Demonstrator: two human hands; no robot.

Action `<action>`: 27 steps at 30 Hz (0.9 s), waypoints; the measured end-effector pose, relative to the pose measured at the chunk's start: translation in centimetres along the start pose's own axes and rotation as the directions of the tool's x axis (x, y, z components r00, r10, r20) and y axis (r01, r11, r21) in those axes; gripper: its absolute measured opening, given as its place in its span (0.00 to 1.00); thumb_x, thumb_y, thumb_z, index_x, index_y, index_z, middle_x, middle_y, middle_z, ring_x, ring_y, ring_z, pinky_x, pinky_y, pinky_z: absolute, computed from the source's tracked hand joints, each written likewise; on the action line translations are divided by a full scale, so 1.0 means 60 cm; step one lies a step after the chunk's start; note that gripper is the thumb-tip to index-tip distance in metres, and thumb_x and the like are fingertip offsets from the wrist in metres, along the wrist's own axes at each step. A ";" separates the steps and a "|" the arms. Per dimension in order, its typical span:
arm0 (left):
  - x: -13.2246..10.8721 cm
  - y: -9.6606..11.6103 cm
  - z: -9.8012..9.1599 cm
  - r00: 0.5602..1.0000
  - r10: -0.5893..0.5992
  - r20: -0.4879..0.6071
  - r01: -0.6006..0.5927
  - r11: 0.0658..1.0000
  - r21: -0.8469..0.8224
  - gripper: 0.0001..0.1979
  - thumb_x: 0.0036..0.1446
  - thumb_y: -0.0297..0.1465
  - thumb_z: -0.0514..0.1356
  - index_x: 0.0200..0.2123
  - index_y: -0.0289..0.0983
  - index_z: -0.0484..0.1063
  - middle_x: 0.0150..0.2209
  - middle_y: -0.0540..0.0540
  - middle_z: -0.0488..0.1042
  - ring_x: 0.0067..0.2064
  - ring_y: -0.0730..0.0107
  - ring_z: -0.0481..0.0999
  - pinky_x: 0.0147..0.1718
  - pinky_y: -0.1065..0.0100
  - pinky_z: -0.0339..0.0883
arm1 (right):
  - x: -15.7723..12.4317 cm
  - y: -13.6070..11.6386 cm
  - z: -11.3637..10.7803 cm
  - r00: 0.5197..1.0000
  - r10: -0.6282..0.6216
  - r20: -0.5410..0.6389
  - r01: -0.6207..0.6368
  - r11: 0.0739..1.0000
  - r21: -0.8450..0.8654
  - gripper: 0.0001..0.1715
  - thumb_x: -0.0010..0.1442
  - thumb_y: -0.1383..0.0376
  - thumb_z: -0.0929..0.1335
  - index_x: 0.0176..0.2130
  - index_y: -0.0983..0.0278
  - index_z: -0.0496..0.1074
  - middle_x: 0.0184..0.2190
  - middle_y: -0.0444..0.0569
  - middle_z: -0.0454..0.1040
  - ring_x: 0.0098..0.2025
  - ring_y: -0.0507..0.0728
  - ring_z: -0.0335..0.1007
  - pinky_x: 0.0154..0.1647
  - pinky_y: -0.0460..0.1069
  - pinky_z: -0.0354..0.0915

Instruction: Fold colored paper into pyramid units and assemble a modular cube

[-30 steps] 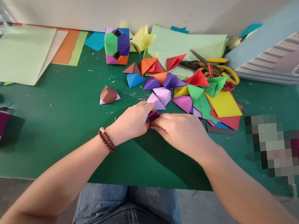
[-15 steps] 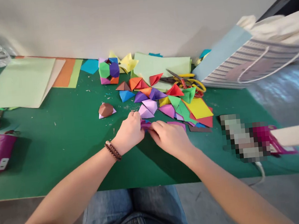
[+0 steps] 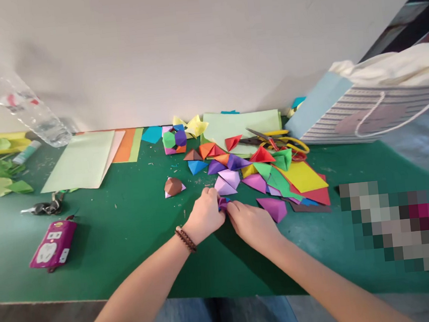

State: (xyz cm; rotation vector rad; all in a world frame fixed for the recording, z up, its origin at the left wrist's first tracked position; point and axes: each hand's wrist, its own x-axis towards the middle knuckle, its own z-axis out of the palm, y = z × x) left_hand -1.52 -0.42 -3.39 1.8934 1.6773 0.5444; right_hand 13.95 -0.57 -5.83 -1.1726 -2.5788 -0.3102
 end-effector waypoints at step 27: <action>0.003 0.005 -0.024 0.864 -0.074 -0.498 -0.082 0.956 -0.283 0.11 0.58 0.23 0.56 0.43 0.40 0.70 0.43 0.44 0.70 0.47 0.62 0.72 0.48 0.56 0.71 | 0.097 0.031 -0.030 0.910 0.191 0.368 -0.395 0.129 0.910 0.22 0.64 0.50 0.63 0.27 0.61 0.70 0.15 0.40 0.61 0.18 0.51 0.57 0.18 0.46 0.54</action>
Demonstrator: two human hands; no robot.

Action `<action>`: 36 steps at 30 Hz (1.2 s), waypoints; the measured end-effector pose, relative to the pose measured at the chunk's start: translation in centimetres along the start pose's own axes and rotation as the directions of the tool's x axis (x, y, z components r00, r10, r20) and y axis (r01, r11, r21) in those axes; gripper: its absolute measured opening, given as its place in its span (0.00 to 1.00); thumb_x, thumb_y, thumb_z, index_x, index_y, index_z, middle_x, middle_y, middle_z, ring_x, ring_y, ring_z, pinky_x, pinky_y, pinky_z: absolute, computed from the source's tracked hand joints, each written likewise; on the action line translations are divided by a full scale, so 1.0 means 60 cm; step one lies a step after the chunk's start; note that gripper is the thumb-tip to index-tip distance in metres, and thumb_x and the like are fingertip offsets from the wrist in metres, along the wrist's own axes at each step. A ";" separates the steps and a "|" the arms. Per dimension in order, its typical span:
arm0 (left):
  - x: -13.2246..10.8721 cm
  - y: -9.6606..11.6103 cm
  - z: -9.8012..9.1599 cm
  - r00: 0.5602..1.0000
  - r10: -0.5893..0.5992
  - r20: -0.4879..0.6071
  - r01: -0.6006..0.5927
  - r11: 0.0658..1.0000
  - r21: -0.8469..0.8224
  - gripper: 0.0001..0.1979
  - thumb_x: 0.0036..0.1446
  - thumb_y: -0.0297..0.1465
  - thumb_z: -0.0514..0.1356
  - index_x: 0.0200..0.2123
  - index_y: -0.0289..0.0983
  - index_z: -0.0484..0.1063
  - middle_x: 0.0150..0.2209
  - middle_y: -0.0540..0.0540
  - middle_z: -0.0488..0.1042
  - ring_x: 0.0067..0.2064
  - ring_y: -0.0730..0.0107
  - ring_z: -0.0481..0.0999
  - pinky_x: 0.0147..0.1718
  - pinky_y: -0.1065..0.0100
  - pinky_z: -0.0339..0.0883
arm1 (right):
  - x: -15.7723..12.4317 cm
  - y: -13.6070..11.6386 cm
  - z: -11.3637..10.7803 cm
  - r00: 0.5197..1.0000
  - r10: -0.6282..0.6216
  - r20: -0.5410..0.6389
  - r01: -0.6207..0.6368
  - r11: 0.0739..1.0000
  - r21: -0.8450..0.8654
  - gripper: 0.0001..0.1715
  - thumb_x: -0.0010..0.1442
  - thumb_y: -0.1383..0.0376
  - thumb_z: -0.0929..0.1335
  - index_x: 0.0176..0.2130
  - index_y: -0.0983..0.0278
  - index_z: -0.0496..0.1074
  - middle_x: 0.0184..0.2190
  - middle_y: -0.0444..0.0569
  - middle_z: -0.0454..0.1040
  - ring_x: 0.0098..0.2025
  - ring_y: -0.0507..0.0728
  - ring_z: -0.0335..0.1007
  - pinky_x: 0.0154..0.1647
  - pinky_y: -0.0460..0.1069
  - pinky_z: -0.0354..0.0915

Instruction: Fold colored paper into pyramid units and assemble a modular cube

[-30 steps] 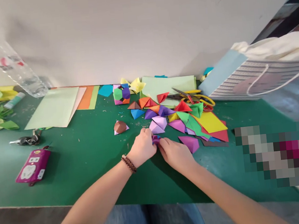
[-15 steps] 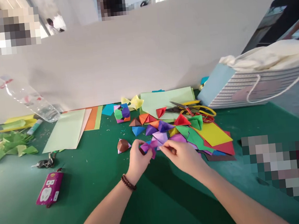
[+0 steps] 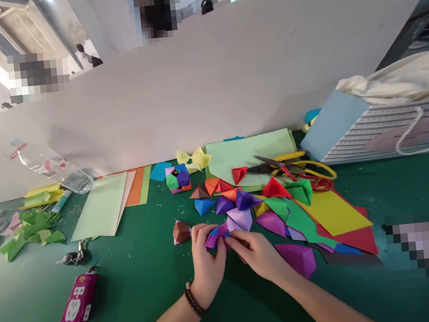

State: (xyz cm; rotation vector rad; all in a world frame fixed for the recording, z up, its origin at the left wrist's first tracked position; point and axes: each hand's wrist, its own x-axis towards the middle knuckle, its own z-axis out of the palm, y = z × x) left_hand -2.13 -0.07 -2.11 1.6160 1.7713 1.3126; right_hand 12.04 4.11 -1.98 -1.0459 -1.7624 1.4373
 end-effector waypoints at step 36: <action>0.010 0.007 -0.002 0.932 -0.138 0.334 0.171 0.983 -0.071 0.05 0.60 0.27 0.56 0.35 0.37 0.72 0.36 0.46 0.74 0.37 0.69 0.74 0.34 0.71 0.70 | 0.002 0.006 -0.056 0.980 -0.185 0.068 0.197 0.910 -0.364 0.07 0.59 0.72 0.68 0.34 0.62 0.75 0.31 0.45 0.78 0.36 0.53 0.74 0.37 0.47 0.68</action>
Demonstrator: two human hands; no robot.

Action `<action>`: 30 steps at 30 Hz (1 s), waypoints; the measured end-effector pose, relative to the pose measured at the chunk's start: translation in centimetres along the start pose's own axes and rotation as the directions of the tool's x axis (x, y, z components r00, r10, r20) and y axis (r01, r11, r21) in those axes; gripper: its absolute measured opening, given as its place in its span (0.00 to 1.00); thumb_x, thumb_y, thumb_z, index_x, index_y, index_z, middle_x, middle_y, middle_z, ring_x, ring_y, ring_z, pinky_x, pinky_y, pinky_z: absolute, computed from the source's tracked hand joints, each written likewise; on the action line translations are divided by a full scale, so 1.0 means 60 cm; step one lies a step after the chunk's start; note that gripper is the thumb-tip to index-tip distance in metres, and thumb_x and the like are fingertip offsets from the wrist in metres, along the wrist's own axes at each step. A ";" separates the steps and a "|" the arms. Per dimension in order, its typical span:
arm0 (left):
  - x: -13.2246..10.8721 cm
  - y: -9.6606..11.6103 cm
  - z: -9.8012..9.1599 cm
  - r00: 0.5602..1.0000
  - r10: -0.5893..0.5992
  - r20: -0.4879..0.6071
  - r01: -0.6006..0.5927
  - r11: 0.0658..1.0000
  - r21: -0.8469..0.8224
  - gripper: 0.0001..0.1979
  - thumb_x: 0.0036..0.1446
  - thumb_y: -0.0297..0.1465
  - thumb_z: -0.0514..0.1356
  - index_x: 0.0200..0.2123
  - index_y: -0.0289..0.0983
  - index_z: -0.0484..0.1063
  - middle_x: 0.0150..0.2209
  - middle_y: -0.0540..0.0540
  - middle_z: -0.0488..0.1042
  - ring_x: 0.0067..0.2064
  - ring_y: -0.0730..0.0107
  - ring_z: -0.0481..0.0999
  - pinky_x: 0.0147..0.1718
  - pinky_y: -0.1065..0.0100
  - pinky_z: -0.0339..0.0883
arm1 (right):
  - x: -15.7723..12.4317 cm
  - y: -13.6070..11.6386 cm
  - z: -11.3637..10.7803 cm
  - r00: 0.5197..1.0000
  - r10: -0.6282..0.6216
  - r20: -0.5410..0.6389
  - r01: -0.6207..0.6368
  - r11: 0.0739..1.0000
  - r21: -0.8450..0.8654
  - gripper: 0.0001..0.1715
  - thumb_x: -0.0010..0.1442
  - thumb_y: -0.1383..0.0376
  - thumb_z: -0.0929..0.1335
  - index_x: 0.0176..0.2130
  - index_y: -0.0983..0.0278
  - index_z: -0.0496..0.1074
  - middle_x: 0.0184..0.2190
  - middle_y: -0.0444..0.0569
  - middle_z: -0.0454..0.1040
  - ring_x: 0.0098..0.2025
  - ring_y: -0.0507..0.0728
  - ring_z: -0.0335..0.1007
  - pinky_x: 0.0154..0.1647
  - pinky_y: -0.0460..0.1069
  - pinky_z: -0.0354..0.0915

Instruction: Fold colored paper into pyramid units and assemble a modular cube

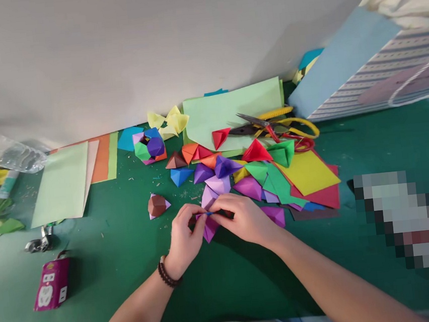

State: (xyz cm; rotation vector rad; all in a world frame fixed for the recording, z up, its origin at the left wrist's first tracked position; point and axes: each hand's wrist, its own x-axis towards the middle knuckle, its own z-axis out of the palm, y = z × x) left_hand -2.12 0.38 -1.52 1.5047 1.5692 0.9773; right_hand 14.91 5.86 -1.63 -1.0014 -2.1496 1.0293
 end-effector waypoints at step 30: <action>0.007 0.000 -0.006 0.964 -0.190 0.188 0.231 0.947 -0.224 0.05 0.58 0.31 0.59 0.34 0.35 0.72 0.32 0.49 0.73 0.32 0.73 0.70 0.32 0.72 0.63 | -0.009 -0.012 0.002 0.998 -0.067 0.001 0.067 0.998 -0.020 0.11 0.58 0.73 0.65 0.25 0.62 0.64 0.25 0.44 0.69 0.28 0.52 0.64 0.29 0.46 0.59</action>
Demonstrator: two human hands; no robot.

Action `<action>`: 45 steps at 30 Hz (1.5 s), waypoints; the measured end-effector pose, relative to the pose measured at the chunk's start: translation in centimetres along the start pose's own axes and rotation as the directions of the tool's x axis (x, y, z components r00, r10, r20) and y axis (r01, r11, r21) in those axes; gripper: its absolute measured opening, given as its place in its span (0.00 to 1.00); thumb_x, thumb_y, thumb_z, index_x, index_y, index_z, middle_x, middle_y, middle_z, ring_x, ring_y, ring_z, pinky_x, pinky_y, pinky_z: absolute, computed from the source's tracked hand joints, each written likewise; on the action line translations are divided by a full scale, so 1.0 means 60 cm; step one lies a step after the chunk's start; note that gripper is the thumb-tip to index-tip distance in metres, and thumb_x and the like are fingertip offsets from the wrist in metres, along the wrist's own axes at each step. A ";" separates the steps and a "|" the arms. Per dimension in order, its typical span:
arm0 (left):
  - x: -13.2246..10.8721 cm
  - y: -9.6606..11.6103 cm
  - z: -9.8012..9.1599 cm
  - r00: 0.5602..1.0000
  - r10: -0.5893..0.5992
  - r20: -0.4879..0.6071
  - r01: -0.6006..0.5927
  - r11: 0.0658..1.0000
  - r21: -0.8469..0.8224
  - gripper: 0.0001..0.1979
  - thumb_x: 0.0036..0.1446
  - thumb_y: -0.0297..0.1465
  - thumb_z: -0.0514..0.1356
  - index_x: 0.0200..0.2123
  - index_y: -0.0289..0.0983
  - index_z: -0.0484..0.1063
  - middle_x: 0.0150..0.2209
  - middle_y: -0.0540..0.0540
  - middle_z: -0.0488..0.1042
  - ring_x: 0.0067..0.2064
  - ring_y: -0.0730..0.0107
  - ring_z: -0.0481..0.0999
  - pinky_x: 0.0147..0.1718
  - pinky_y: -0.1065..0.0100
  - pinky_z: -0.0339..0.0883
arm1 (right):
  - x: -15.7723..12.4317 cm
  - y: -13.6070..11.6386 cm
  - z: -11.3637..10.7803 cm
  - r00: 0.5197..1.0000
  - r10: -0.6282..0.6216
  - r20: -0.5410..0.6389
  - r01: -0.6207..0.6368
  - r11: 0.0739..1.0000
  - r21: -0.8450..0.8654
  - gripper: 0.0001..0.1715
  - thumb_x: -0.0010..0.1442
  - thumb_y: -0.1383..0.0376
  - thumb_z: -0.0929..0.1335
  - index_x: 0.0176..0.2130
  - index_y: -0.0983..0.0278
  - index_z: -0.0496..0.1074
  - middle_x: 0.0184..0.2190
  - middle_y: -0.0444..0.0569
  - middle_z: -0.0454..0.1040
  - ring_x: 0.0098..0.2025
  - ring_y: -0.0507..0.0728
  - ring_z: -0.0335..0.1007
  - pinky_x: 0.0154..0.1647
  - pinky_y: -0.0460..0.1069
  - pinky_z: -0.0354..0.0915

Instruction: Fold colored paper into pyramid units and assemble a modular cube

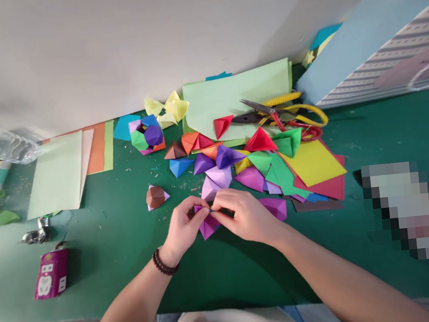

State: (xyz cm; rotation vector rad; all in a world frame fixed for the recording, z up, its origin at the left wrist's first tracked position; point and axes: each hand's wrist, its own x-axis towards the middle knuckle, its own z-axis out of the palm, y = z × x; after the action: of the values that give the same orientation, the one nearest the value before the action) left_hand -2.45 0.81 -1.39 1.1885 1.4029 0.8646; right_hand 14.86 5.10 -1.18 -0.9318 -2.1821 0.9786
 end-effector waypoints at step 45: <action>-0.002 0.005 0.005 0.996 -0.045 -0.083 0.042 0.998 -0.041 0.09 0.58 0.34 0.59 0.31 0.35 0.73 0.27 0.51 0.71 0.29 0.75 0.68 0.28 0.73 0.61 | -0.009 0.000 0.010 0.999 0.032 -0.013 -0.033 0.997 -0.076 0.09 0.62 0.72 0.64 0.30 0.62 0.65 0.27 0.46 0.69 0.31 0.54 0.66 0.30 0.49 0.61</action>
State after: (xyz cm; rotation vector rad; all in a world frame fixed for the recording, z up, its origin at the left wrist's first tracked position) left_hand -2.07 0.76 -1.12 1.0994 1.4677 0.9160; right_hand 14.73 4.45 -1.64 -1.0089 -2.2139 0.9089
